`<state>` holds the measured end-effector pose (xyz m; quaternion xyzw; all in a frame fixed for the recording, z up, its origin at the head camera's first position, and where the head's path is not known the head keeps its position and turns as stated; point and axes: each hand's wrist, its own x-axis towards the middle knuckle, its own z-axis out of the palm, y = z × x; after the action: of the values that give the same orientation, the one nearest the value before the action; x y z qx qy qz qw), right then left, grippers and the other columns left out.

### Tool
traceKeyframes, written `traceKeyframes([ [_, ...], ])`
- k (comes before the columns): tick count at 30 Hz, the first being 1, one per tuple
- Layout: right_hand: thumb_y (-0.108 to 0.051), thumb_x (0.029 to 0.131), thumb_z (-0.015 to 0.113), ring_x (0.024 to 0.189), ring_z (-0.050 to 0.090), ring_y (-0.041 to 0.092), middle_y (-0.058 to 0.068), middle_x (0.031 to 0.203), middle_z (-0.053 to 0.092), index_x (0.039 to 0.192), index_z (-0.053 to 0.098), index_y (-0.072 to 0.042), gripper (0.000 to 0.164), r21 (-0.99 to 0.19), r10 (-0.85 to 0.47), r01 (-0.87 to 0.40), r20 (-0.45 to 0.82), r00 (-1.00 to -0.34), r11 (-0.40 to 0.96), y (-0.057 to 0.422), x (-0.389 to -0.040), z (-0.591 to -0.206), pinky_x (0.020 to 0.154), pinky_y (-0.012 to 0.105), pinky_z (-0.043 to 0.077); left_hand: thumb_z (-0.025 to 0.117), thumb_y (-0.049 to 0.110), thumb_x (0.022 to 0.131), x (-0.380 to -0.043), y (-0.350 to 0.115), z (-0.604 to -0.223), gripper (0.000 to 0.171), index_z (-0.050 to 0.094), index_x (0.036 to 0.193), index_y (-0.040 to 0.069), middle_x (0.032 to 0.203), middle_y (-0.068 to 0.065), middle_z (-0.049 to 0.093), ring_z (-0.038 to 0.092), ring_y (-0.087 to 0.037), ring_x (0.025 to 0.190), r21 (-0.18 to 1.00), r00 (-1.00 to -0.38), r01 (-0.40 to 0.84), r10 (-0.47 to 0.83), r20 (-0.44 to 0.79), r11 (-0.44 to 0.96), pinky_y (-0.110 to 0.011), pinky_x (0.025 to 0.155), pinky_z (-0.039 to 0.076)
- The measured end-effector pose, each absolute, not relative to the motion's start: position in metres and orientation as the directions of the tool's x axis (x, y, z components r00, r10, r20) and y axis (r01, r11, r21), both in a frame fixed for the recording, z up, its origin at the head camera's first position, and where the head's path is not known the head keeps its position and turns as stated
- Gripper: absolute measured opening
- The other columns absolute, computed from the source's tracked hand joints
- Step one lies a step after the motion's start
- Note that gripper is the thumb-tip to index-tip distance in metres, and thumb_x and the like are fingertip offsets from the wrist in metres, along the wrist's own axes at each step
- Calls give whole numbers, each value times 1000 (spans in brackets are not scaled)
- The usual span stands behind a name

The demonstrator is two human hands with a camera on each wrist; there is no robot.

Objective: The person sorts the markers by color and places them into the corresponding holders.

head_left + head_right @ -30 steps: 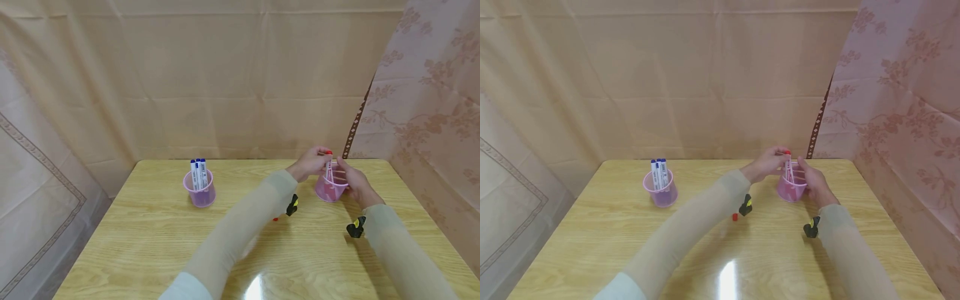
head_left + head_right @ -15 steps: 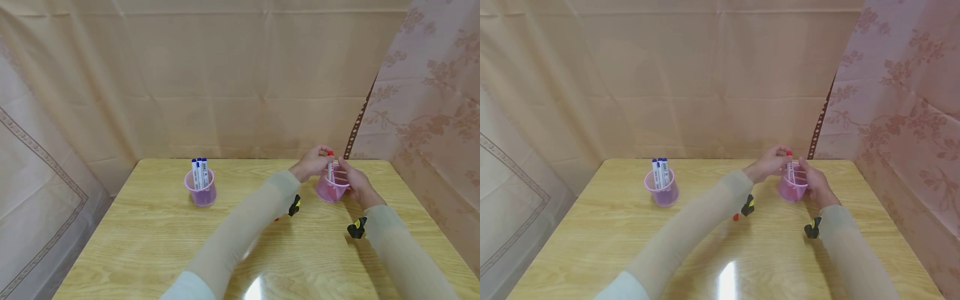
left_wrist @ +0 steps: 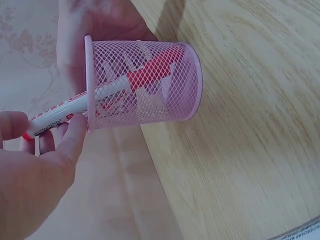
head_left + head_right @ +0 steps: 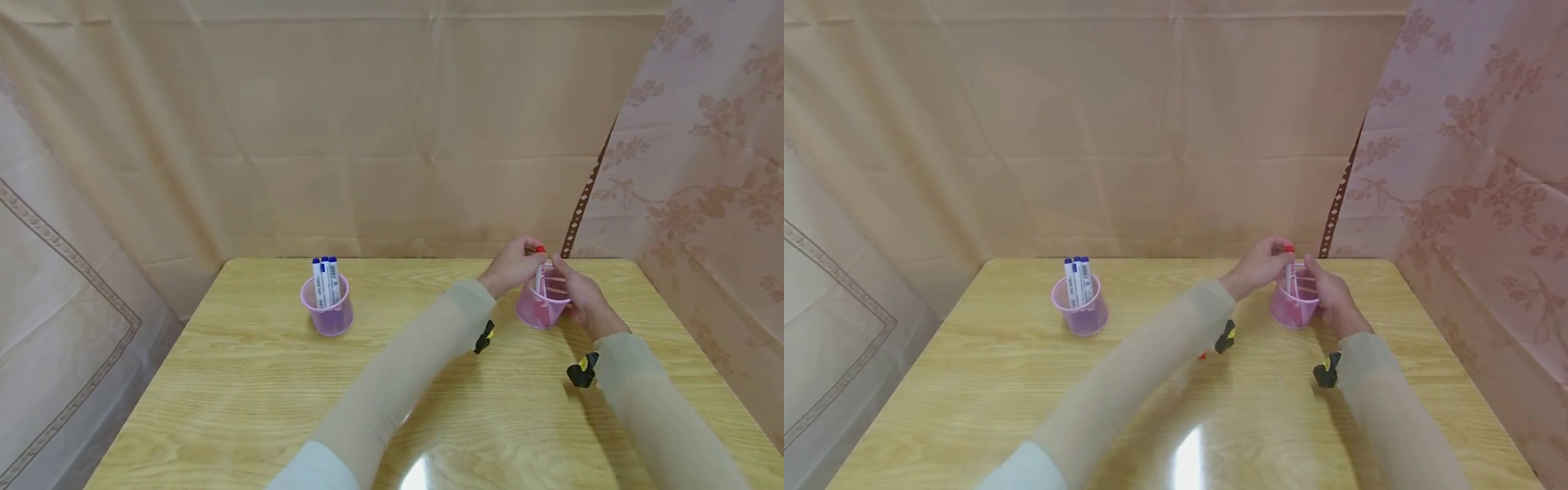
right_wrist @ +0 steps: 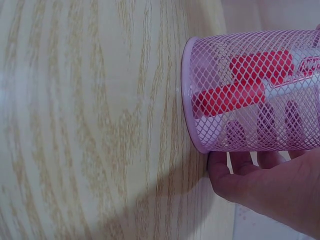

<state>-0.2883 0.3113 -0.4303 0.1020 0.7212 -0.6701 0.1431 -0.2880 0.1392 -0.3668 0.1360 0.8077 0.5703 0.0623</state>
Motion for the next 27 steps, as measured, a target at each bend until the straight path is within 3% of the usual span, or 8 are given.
traceKeyframes([
  [2, -72, 97, 35, 146, 27, 38, 23, 165, 18, 160, 21, -3, 95, -936, -41, 342, -346, -937, 89, 312, -289, -431, 116, 48, 34, 64, 15, 100, -288, 141, -367, 20, 65, 118, 9, 103, 3, 66, 60, -9, 95, 930, -959, 159, 277, 65, 331, -19, 86, 50],
  [5, -72, 97, 35, 145, 30, 37, 23, 165, 18, 160, 20, -3, 95, -934, -37, 345, -349, -936, 91, 312, -289, -431, 110, 44, 40, 65, 15, 99, -287, 144, -368, 20, 66, 117, 9, 99, 4, 65, 60, -7, 91, 926, -966, 159, 246, 75, 341, -18, 82, 50],
  [9, -71, 98, 38, 140, 35, 33, 24, 164, 19, 158, 28, -4, 91, -936, -32, 345, -348, -937, 71, 312, -289, -432, 98, 34, 44, 65, 13, 97, -288, 147, -371, 18, 67, 115, 10, 95, 5, 64, 58, -6, 86, 940, -976, 147, 199, 88, 308, -17, 76, 49],
  [13, -72, 96, 39, 140, 34, 33, 23, 164, 20, 155, 34, -6, 89, -936, -29, 343, -346, -938, 73, 313, -288, -431, 94, 31, 44, 65, 15, 97, -288, 150, -372, 16, 67, 112, 12, 93, 6, 62, 58, -6, 82, 945, -983, 123, 166, 74, 304, -17, 72, 50],
  [18, -71, 96, 44, 123, 47, 24, 22, 161, 26, 136, 50, -15, 69, -938, -30, 343, -345, -938, 44, 316, -290, -432, 86, 26, 49, 65, 16, 96, -286, 156, -369, 20, 69, 116, 13, 100, 6, 67, 61, -7, 90, 919, -986, 114, 153, 59, 376, -19, 79, 51],
  [20, -69, 97, 45, 115, 49, 18, 21, 159, 27, 136, 49, -15, 67, -938, -31, 345, -346, -938, 34, 317, -291, -433, 84, 25, 51, 66, 14, 95, -285, 158, -368, 23, 70, 118, 11, 105, 4, 70, 63, -8, 94, 912, -986, 113, 157, 55, 393, -18, 83, 50],
  [23, -69, 98, 43, 122, 47, 24, 22, 161, 24, 153, 37, -9, 81, -936, -32, 349, -350, -936, 37, 318, -292, -434, 89, 29, 49, 68, 11, 93, -284, 162, -366, 26, 72, 119, 9, 109, 3, 73, 64, -7, 96, 896, -985, 117, 165, 50, 428, -15, 83, 49],
  [27, -71, 98, 39, 146, 27, 37, 21, 167, 13, 162, 14, -6, 94, -933, -35, 355, -357, -933, 54, 318, -293, -433, 112, 45, 37, 69, 10, 90, -283, 164, -365, 27, 74, 116, 7, 108, 3, 73, 63, -5, 93, 854, -982, 145, 176, 64, 500, -12, 79, 46],
])
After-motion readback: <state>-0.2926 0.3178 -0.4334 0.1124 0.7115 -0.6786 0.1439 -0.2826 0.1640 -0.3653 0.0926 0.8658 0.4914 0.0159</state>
